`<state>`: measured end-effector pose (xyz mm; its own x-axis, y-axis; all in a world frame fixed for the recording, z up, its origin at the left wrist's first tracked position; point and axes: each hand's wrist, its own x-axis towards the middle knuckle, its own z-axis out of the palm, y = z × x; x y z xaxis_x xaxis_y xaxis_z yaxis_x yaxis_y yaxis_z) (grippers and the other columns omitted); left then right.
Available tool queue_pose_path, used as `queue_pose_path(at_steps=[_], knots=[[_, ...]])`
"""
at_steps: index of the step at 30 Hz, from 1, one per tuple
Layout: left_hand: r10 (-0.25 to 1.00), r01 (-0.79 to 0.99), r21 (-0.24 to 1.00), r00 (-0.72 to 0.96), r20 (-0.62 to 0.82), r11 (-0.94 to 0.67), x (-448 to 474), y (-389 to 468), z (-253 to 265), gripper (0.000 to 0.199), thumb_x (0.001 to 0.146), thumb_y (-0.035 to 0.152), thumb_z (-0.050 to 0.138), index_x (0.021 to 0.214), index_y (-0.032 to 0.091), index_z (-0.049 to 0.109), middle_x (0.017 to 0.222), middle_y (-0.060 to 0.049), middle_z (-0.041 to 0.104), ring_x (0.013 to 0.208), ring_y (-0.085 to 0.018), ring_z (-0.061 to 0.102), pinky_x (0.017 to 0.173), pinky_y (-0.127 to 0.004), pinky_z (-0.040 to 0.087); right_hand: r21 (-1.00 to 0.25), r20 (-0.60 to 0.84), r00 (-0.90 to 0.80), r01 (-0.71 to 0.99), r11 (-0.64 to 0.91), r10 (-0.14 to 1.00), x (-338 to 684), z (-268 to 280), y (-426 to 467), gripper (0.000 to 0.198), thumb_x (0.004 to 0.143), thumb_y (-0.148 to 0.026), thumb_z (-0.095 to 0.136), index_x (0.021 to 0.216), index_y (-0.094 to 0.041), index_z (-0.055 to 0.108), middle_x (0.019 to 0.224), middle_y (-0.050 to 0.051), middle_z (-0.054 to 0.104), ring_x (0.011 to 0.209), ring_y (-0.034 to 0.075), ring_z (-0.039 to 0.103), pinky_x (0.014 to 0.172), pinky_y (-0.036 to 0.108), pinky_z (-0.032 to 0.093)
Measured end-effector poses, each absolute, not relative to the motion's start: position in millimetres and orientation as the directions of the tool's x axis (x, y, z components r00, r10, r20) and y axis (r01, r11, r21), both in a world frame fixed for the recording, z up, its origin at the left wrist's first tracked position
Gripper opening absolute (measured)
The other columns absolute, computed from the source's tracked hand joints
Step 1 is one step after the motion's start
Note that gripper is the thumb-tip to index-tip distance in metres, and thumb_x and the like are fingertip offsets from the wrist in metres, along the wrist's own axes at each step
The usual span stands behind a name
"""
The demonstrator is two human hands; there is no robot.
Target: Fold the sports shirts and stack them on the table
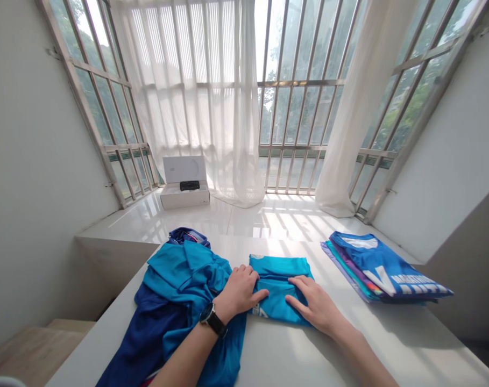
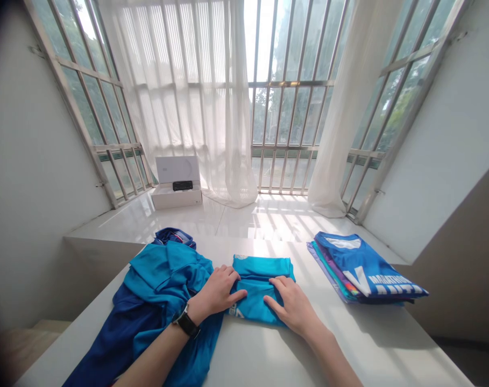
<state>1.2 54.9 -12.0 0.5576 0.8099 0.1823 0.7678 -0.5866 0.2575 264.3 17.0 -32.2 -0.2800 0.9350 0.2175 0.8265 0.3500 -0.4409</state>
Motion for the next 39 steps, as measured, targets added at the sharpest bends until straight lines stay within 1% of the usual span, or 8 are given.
queue_pose_path(at_steps=[3,11,17,20,23,28,34,39], knots=[[0.804,0.755,0.279,0.574,0.156,-0.593,2,53,-10,0.035,0.091,0.050,0.065,0.102,0.017,0.065,0.107,-0.011,0.066,0.101,-0.030,0.059,0.090,-0.042,0.048,-0.451,0.179,-0.277,0.830,0.329,0.944,263,-30,17,0.039,0.094,-0.053,0.055,0.115,-0.021,0.066,0.113,0.012,0.068,0.107,0.029,0.064,0.096,0.043,0.050],[0.809,0.702,0.460,0.585,0.062,-0.543,3,52,-4,0.023,0.087,0.036,0.068,0.104,0.022,0.060,0.099,-0.004,0.069,0.092,-0.025,0.063,0.082,-0.032,0.047,-0.482,0.144,-0.258,0.825,0.295,0.955,266,-26,17,0.028,0.088,-0.050,0.061,0.085,-0.023,0.057,0.093,0.004,0.066,0.088,0.023,0.063,0.080,0.034,0.048],[0.828,0.686,0.563,0.560,-0.004,-0.461,0,55,-7,0.033,0.084,0.037,0.069,0.114,0.023,0.063,0.105,-0.006,0.071,0.099,-0.026,0.065,0.082,-0.031,0.049,-0.547,0.035,-0.230,0.810,0.211,0.973,279,-18,19,0.024,0.085,-0.046,0.061,0.084,-0.023,0.058,0.078,-0.001,0.067,0.075,0.021,0.062,0.070,0.030,0.045],[0.828,0.687,0.563,0.561,-0.010,-0.459,0,57,-7,0.027,0.081,0.040,0.070,0.101,0.021,0.068,0.101,-0.006,0.072,0.095,-0.027,0.065,0.080,-0.031,0.048,-0.584,0.008,-0.243,0.786,0.202,0.970,283,-14,18,0.028,0.085,-0.050,0.062,0.083,-0.022,0.064,0.081,0.001,0.070,0.078,0.022,0.064,0.072,0.031,0.046],[0.818,0.676,0.557,0.575,0.012,-0.483,-1,57,-7,0.022,0.080,0.040,0.070,0.090,0.020,0.068,0.094,-0.005,0.071,0.088,-0.024,0.064,0.074,-0.029,0.046,-0.611,0.013,-0.276,0.759,0.226,0.961,285,-11,17,0.029,0.087,-0.049,0.060,0.081,-0.022,0.066,0.085,0.002,0.072,0.082,0.023,0.065,0.076,0.031,0.048],[0.843,0.662,0.609,0.538,0.021,-0.438,-1,59,-2,0.020,0.087,0.040,0.062,0.092,0.020,0.065,0.085,-0.002,0.068,0.080,-0.021,0.062,0.067,-0.027,0.042,-0.659,0.018,-0.287,0.717,0.227,0.958,286,-8,17,0.031,0.092,-0.050,0.053,0.086,-0.023,0.064,0.090,0.002,0.072,0.086,0.023,0.066,0.079,0.031,0.049],[0.883,0.697,0.606,0.469,0.020,-0.384,-1,61,-4,0.024,0.092,0.044,0.058,0.093,0.020,0.063,0.086,-0.003,0.068,0.082,-0.022,0.063,0.067,-0.027,0.043,-0.669,0.052,-0.238,0.713,0.211,0.970,286,-12,19,0.032,0.092,-0.053,0.053,0.089,-0.023,0.065,0.092,0.003,0.074,0.088,0.024,0.066,0.081,0.032,0.049],[0.909,0.731,0.585,0.417,0.026,-0.352,-1,61,-10,0.026,0.093,0.045,0.059,0.095,0.019,0.064,0.087,-0.005,0.070,0.083,-0.024,0.064,0.069,-0.029,0.044,-0.642,0.050,-0.169,0.750,0.161,0.984,286,-15,21,0.034,0.089,-0.056,0.057,0.085,-0.023,0.065,0.084,0.002,0.073,0.082,0.023,0.066,0.075,0.031,0.049]])
